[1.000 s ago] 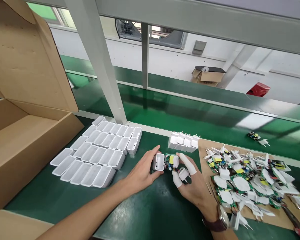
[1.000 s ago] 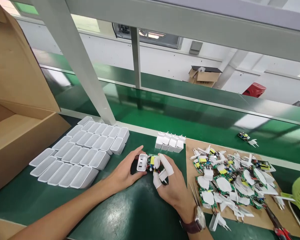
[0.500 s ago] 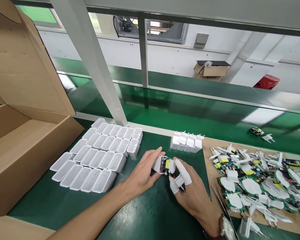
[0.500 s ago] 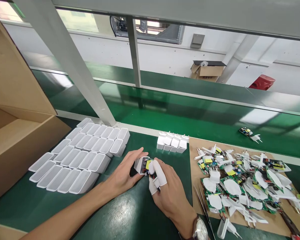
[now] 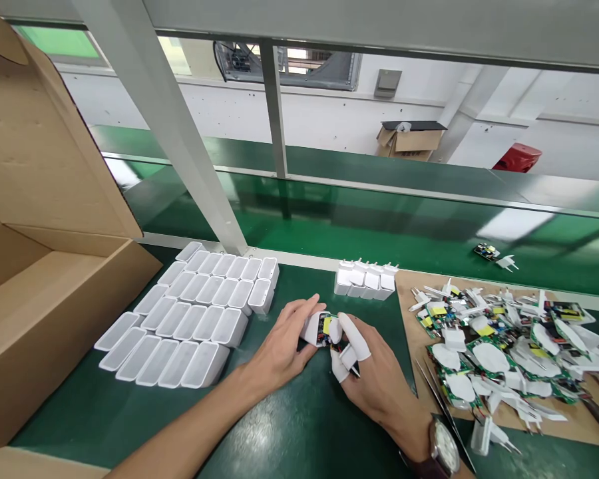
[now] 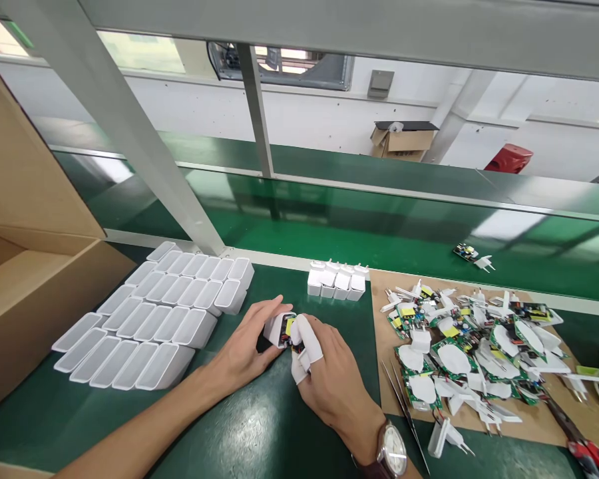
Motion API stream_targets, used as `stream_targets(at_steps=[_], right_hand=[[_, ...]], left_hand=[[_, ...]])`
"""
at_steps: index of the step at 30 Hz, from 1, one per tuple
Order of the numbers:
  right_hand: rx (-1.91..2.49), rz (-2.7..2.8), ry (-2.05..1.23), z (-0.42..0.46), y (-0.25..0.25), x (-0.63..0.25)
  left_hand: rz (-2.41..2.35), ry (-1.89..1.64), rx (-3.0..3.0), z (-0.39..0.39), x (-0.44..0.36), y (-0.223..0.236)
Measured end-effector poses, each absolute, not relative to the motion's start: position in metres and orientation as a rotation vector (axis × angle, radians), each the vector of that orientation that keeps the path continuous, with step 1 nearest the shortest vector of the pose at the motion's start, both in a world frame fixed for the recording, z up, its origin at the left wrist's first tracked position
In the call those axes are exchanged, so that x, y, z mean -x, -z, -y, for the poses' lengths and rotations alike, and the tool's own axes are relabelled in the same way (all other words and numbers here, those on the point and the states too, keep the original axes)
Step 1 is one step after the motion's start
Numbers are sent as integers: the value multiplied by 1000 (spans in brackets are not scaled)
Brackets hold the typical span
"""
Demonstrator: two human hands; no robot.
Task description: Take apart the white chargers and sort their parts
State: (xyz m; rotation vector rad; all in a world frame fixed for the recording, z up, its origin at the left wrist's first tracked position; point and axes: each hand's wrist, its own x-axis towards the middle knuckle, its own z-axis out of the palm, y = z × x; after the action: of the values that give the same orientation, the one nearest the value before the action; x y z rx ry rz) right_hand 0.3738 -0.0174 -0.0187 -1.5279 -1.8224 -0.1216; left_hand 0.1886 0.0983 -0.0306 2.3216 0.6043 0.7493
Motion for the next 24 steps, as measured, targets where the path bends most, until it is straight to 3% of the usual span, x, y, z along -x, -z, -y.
stream_targets(at_steps=[24], right_hand=[[1540, 1794, 22, 18, 22, -379]], left_hand=[[-612, -740, -2321, -99, -192, 27]])
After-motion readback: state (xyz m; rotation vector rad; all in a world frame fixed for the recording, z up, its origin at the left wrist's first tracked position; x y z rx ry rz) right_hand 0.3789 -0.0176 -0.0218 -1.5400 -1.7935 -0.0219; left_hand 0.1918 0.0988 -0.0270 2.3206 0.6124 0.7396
